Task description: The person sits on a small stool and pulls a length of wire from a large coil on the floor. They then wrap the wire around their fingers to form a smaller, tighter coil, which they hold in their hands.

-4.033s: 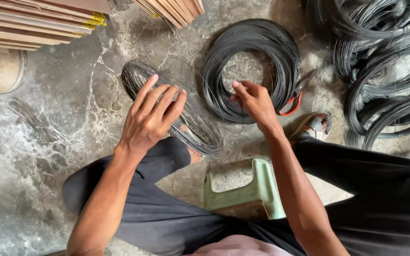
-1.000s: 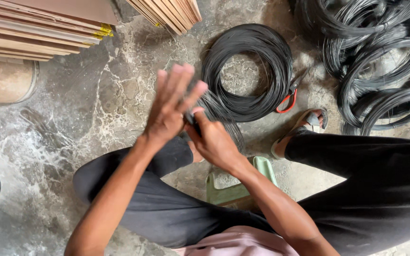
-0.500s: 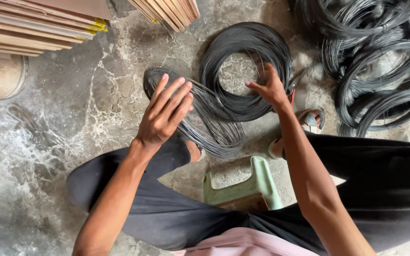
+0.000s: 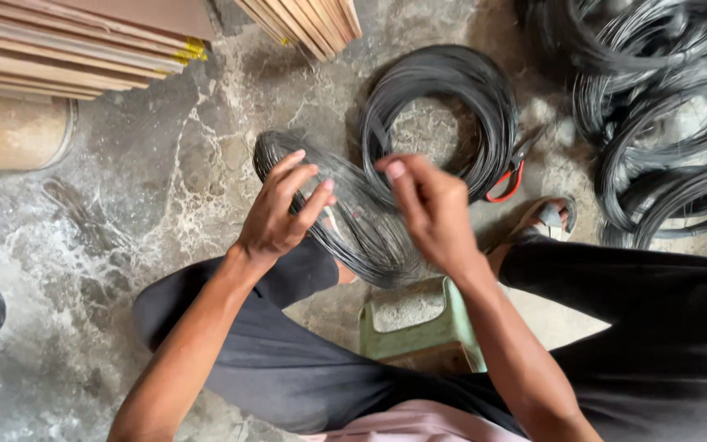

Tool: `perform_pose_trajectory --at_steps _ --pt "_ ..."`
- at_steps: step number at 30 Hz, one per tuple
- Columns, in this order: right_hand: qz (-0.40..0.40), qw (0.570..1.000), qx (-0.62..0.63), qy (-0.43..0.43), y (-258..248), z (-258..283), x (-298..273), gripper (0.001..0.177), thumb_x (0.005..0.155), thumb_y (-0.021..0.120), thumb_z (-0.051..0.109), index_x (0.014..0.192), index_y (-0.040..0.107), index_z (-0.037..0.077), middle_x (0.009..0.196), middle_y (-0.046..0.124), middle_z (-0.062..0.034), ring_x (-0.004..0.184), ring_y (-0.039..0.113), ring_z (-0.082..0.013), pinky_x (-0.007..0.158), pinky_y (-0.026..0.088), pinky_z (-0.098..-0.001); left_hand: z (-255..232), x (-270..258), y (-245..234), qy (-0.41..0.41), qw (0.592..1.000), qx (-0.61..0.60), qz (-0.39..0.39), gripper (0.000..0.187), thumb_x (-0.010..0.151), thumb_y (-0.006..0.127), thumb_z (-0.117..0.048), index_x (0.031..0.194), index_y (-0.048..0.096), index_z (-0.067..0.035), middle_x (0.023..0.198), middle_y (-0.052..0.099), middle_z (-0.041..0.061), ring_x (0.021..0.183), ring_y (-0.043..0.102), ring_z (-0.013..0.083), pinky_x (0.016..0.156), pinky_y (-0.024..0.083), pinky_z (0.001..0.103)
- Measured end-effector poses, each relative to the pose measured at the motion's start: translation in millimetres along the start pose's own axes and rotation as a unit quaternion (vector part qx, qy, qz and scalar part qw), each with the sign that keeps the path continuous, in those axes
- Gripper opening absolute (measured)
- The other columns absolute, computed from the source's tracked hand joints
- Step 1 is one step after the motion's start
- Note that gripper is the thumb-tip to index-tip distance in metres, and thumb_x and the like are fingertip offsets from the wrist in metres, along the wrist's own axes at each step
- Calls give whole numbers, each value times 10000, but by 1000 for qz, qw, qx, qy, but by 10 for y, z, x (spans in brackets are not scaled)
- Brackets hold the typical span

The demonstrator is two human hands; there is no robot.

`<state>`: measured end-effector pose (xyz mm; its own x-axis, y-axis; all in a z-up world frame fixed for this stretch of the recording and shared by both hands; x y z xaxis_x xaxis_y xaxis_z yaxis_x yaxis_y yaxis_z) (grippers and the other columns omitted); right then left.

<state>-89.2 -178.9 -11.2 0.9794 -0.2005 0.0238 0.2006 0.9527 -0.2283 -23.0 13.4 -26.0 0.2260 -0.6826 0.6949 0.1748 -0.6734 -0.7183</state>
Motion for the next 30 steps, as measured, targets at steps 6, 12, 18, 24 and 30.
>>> perform_pose_trajectory --at_steps 6,12,18,24,30 --pt "121 987 -50 -93 287 259 -162 106 831 534 30 888 616 64 680 607 -132 630 612 -318 575 490 -360 12 -108 55 0 984 174 28 309 885 585 -211 1193 568 -203 1197 490 168 1058 520 309 930 406 548" --pt "-123 958 -196 -169 4 51 -170 393 788 742 226 1112 575 78 1041 472 -178 1031 447 -364 938 352 -462 -36 154 -48 6 997 63 38 186 919 502 -117 888 620 24 853 641 150 829 642 278 865 507 468" --pt "-215 938 -240 126 -370 -1941 97 1062 710 870 88 1418 80 42 1280 313 -364 1192 381 -541 951 366 -649 -40 272 -240 -26 999 31 -32 165 898 514 -46 888 613 85 841 651 207 758 646 337 796 518 536" --pt "-152 966 55 203 -365 -1814 124 201 915 572 154 965 627 -32 655 596 -122 529 605 -177 493 520 -285 -1 234 -228 -37 999 6 -32 174 895 519 -36 896 604 115 836 639 234 752 637 358 793 502 557" --pt "-41 998 21 37 -100 -474 63 72 846 689 147 849 659 82 547 527 -30 503 433 -91 480 373 -220 26 180 -140 -11 999 17 -26 200 891 541 -90 981 620 70 924 635 238 827 630 368 769 539 512"
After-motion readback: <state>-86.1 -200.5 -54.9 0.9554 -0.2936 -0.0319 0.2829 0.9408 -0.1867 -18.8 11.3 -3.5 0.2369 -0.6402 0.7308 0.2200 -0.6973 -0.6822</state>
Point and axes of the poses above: each hand's wrist, its own x-axis towards the middle knuckle, its own y-axis out of the palm, z = x × y, the point moved 1 cm from there along x, towards the middle knuckle
